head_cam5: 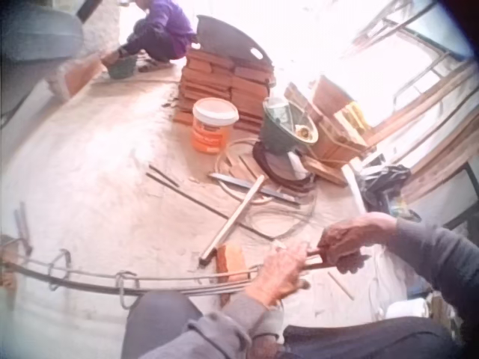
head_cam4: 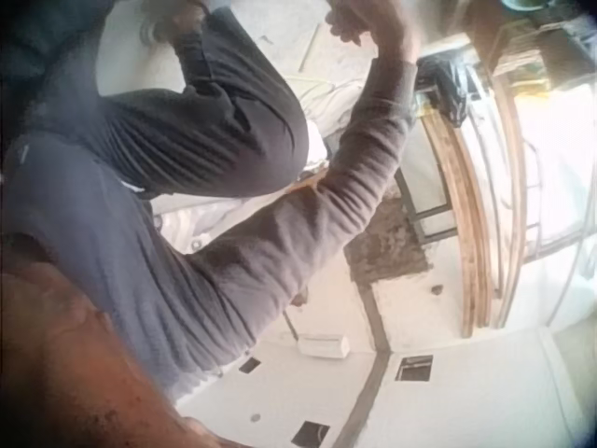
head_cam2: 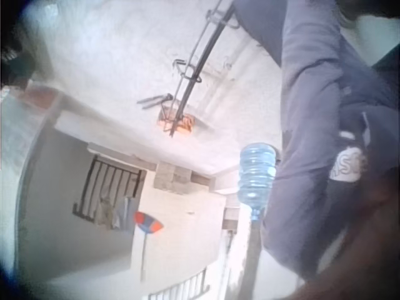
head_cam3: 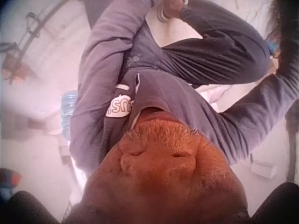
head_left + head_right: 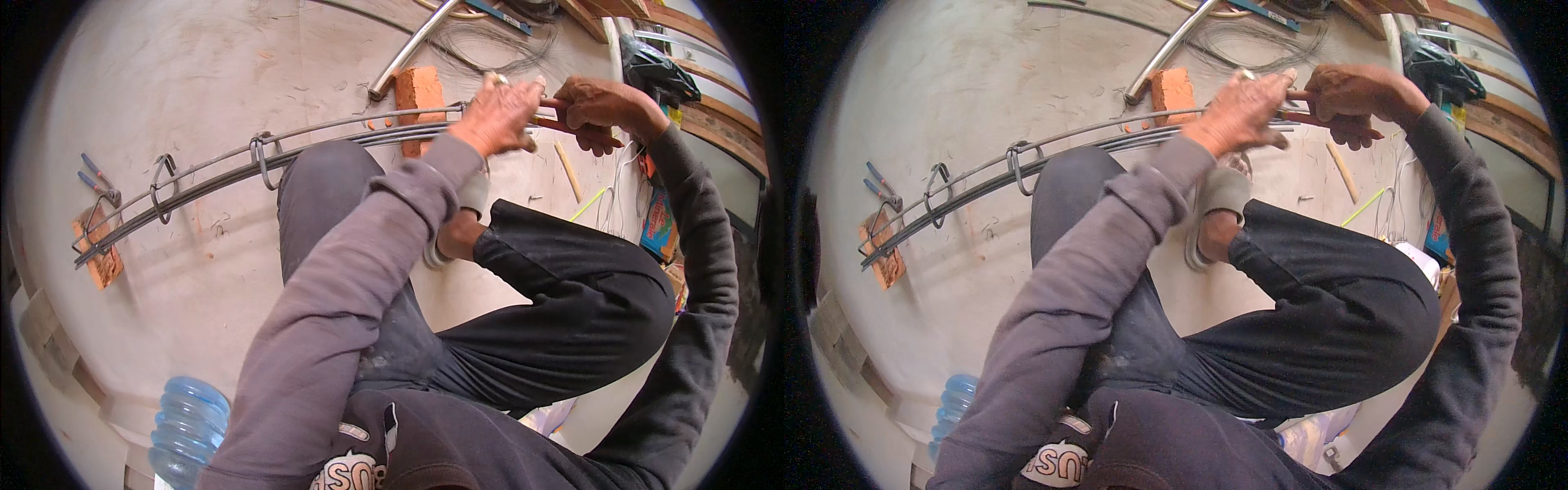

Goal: The person sits on the floor and assembles a metal frame using pliers and wire. They wrap wire around the metal rods to secure them together, using bricks as supports for the frame.

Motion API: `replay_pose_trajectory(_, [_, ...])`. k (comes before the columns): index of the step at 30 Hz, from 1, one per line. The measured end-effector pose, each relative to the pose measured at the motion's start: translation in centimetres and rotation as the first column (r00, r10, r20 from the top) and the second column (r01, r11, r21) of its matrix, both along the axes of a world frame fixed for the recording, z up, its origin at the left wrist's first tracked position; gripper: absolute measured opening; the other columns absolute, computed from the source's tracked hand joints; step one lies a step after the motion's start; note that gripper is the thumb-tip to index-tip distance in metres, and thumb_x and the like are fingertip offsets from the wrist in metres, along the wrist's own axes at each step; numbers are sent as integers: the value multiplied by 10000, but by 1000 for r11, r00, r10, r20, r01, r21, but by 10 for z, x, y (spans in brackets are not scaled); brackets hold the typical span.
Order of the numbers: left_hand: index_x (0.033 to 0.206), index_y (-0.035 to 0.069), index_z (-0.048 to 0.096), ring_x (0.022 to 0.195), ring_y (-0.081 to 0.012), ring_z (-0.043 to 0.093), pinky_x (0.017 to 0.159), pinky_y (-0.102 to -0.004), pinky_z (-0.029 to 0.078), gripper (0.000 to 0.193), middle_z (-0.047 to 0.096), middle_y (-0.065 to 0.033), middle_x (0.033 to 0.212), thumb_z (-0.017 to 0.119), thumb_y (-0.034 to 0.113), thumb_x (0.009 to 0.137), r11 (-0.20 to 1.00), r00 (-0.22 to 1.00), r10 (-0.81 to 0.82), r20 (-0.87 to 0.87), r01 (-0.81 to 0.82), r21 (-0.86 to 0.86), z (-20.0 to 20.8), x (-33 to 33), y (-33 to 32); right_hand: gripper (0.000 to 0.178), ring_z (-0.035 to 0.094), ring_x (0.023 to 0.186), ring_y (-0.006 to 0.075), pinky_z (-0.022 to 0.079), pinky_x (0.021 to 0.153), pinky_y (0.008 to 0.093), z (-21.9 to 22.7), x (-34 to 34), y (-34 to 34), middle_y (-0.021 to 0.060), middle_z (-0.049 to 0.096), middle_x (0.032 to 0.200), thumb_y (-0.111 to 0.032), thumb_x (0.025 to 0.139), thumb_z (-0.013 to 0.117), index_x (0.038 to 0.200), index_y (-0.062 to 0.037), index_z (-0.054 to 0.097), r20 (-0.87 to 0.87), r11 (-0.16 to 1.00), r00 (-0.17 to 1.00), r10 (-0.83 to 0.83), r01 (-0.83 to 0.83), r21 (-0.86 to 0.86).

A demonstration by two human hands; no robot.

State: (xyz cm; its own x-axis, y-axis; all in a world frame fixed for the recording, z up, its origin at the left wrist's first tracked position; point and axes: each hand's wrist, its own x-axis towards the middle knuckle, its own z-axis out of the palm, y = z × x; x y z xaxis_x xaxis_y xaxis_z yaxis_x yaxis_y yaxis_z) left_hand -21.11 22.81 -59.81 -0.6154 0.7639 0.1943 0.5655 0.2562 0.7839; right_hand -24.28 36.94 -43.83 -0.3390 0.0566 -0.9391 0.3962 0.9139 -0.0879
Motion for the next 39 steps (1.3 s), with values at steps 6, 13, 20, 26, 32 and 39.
replay_pose_trajectory(6, [1359,-52,382,902,-359,680,810,-456,526,671,639,-226,984,695,57,775,953,951,302,-64,-301,14,-16,16,10,190,688,602,227,544,539,383,-16,35,-15,119,634,620,-162,823,659,870,14,604,-545,612,347,764,-659,438])
replay_pose_trajectory(13, [1263,-4,456,1051,-377,640,887,-470,515,581,640,-223,1105,695,53,736,995,985,99,143,-103,18,-15,-9,9,336,576,1012,207,502,804,320,-22,62,-9,75,568,1081,-189,884,622,1174,-48,527,-223,195,17,975,-549,813])
replay_pose_trajectory(20, [1379,71,483,1265,-331,511,1095,-525,359,897,577,-181,1281,859,309,600,985,895,-157,418,174,-2,-10,-49,-43,197,639,437,207,507,344,307,-6,22,-8,166,649,625,-62,815,486,861,103,581,-87,999,996,-3,-1,-49])
replay_pose_trajectory(26, [1318,38,472,1016,-316,651,1035,-586,293,854,607,-140,1099,859,358,627,997,985,71,-155,-75,-20,-13,10,2,228,652,451,218,542,385,310,2,15,3,166,641,584,-99,847,509,822,117,577,-12,991,993,-117,117,-64])
replay_pose_trajectory(32, [1197,-32,489,908,-305,667,881,-443,470,432,621,-169,949,665,83,819,939,898,340,-280,-342,46,-29,23,14,190,680,653,207,552,575,345,-20,56,-11,99,663,737,-191,906,614,945,-5,621,-476,626,418,774,-619,475])
replay_pose_trajectory(39, [1159,20,522,1006,-345,646,880,-458,517,419,635,-190,1007,692,60,777,985,986,165,3,-165,47,-19,3,12,476,615,888,212,519,745,351,-24,82,-6,65,589,997,-66,861,629,1325,-89,526,-343,263,-82,936,-484,835])
